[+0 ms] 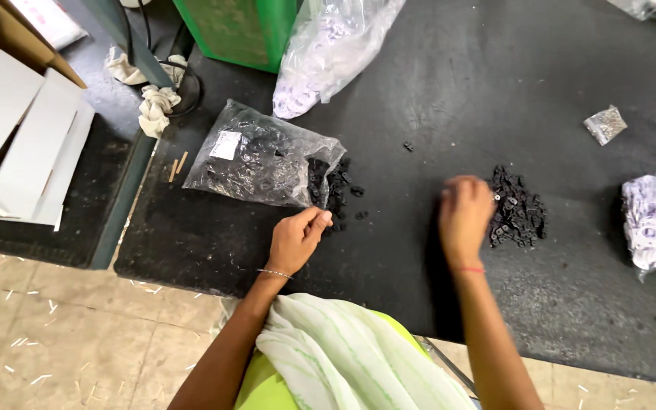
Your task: The person sits at a workbench and moves small black plastic components out of a plastic bag, gathering them into a pile on the table. They then place the components into small clear plastic bags, tie the bags closed, and set the filled bags aside.
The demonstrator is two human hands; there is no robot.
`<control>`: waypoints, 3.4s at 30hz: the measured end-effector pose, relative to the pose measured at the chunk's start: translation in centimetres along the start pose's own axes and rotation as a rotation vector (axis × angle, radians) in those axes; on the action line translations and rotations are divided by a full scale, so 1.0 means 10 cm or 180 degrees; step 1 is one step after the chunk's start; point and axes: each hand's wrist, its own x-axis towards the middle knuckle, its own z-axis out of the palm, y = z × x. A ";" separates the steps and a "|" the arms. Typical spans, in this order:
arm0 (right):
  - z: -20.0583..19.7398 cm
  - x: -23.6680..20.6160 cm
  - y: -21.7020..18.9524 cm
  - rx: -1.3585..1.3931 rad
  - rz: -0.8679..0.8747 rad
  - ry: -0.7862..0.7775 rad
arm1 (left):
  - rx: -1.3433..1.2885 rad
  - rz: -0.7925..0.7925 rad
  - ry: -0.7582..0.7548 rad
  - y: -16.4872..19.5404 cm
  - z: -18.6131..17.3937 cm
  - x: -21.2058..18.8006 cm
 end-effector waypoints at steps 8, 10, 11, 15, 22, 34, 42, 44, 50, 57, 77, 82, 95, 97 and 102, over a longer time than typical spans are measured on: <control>0.37 0.05 -0.89 0.1123 -0.0527 -0.0782 | 0.0065 0.0088 0.0084 0.00 0.07 0.02; 0.40 0.13 -0.91 0.0975 -0.0515 -0.1050 | 0.0068 0.0035 0.0063 -0.01 0.07 0.02; 0.41 0.15 -0.91 0.0890 -0.0502 -0.1186 | 0.0029 -0.0014 0.0038 0.00 0.07 0.03; 0.53 0.17 -0.90 0.0226 -0.0772 -0.1533 | -0.0574 -0.0326 -0.0216 0.08 0.09 0.00; 0.69 0.16 -0.91 -0.0003 -0.0950 -0.1466 | 0.0889 0.1184 0.0444 0.22 0.30 0.11; 0.43 -0.30 -0.21 0.4548 0.2563 -0.2024 | 0.1321 0.1185 -0.0039 0.02 0.43 0.35; 0.34 -0.71 -0.07 0.4925 0.3153 -0.1918 | 0.0187 0.0730 0.0045 0.11 0.60 0.48; 0.29 -0.72 -0.10 0.5085 0.3156 -0.1923 | 0.0018 0.0507 -0.0012 0.13 0.62 0.49; 0.10 -0.68 -0.16 0.5400 0.3288 -0.1926 | 0.0111 0.0389 0.0036 0.17 0.63 0.44; 0.04 -0.65 -0.09 0.5304 0.3356 -0.1850 | 0.0756 0.0772 0.0030 0.14 0.64 0.31; -0.44 -0.31 1.22 0.1544 0.1627 0.0738 | 0.0481 0.0951 0.0084 0.38 0.53 -0.01; -0.06 -0.42 0.64 0.2053 0.1466 0.0029 | 0.0168 0.0625 0.0774 0.57 0.45 -0.03; 1.31 0.31 -0.25 0.1533 -0.0952 -0.1532 | 0.1064 -0.0491 0.0291 0.05 0.51 -0.28; 1.35 0.42 -0.26 0.1154 -0.1095 -0.1963 | 0.1082 -0.0591 0.0177 -0.05 0.57 -0.27; 1.10 0.51 -0.25 0.1325 -0.1509 -0.2747 | 0.0903 -0.0483 0.0166 -0.19 0.74 -0.05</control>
